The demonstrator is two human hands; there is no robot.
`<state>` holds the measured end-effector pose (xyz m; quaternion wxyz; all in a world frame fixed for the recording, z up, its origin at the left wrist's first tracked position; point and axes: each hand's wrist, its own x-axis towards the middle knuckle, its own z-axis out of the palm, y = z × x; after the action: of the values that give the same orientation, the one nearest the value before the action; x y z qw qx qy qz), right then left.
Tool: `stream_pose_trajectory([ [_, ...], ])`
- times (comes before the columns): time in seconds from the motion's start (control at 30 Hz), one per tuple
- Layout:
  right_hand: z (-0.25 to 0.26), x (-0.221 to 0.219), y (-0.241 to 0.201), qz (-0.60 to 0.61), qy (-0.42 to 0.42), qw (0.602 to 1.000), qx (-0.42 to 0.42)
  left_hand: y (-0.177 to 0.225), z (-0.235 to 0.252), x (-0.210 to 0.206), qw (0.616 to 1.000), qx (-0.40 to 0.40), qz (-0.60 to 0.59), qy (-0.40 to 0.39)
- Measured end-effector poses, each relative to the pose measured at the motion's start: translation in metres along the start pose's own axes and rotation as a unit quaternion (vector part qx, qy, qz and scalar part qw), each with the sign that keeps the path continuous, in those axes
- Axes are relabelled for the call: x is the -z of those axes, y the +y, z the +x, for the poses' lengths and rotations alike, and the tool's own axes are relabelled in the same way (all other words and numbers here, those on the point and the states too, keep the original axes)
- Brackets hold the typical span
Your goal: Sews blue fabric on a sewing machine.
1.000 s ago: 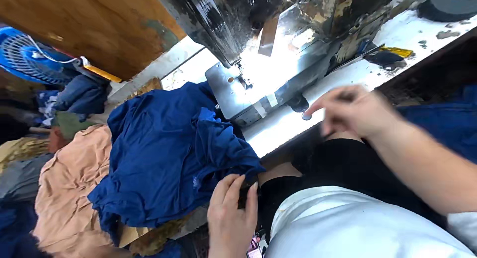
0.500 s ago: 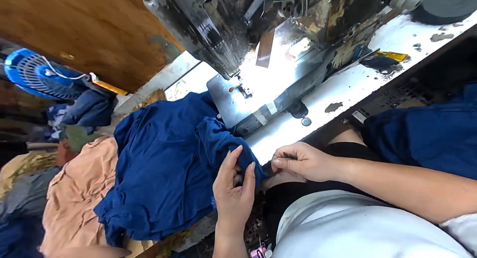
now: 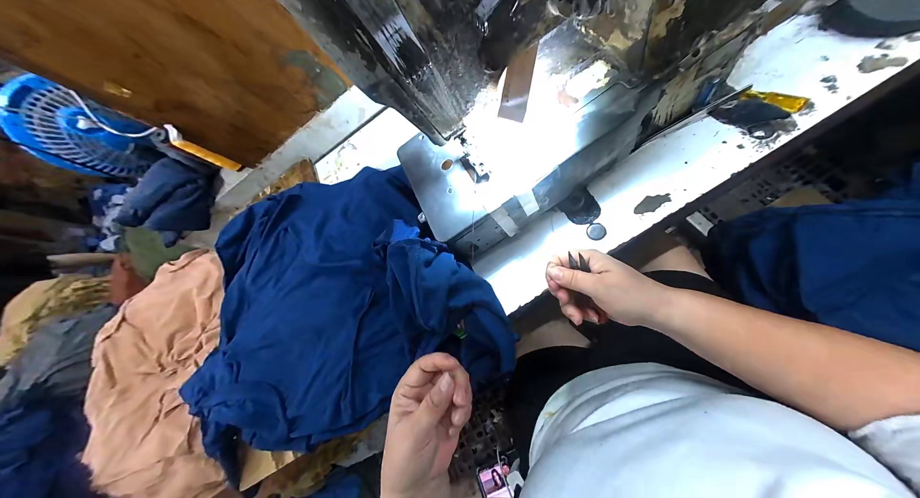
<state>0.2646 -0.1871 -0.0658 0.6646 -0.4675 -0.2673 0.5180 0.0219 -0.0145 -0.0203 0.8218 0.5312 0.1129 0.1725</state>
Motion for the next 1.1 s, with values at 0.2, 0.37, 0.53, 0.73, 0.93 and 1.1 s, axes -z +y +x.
stream_pose_trajectory([
  [0.2, -0.003, -0.001, 0.002, -0.063, -0.036, 0.995, 0.064, 0.005, -0.002, -0.016, 0.991, -0.041, 0.114, 0.063],
  [0.37, 0.002, -0.011, 0.008, -0.008, -0.17, 0.974, 0.148, 0.007, 0.065, -0.042, 0.958, 0.027, 0.286, -0.011],
  [0.53, 0.0, 0.002, 0.009, 0.035, -0.094, 0.991, 0.088, 0.025, 0.066, -0.019, 0.987, 0.086, 0.134, -0.001],
  [0.73, 0.0, 0.041, 0.01, -0.043, -0.043, 0.996, 0.072, 0.102, -0.04, 0.099, 0.991, -0.007, -0.128, 0.045],
  [0.93, 0.009, 0.032, -0.004, -0.154, -0.024, 0.986, 0.05, 0.122, -0.084, 0.121, 0.957, -0.007, 0.174, 0.234],
  [1.1, 0.001, 0.006, -0.007, -0.363, 0.032, 0.922, 0.129, 0.083, -0.06, 0.057, 0.746, -0.138, 0.586, 0.284],
])
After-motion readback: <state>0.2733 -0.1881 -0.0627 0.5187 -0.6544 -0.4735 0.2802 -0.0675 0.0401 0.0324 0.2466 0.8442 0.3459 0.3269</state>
